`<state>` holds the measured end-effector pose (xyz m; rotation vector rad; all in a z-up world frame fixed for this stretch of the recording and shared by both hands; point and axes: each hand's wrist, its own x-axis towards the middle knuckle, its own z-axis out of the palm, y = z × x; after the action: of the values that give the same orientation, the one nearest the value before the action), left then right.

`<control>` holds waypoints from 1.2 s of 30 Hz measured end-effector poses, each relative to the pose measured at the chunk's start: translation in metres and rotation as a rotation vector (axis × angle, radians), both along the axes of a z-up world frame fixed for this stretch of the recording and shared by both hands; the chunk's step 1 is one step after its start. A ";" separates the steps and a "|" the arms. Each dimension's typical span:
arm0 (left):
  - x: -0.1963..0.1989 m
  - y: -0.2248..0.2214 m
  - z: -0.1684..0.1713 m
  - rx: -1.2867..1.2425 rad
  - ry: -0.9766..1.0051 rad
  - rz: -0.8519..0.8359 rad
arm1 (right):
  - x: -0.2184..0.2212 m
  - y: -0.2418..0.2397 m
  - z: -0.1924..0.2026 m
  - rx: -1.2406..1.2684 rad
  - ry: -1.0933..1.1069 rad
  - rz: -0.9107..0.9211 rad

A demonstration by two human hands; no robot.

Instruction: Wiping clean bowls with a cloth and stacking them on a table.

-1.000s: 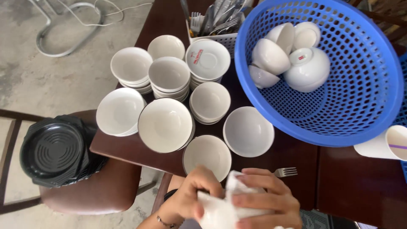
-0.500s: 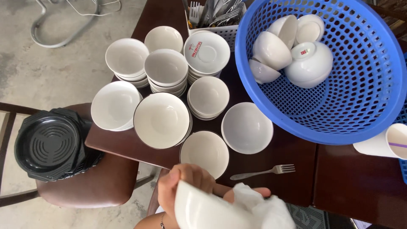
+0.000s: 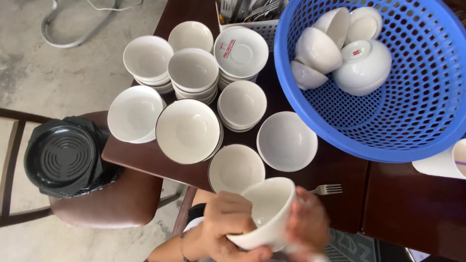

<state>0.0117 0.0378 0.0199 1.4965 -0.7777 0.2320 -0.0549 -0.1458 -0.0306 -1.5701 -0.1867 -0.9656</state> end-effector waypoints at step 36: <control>0.007 0.022 -0.076 0.442 -0.430 0.575 | 0.447 -0.177 -0.034 -1.466 0.618 0.022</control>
<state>0.0187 0.0597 -0.0561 2.1121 -0.7439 0.8819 0.3925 -0.3229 -0.0644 -3.0906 -0.5351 -0.1401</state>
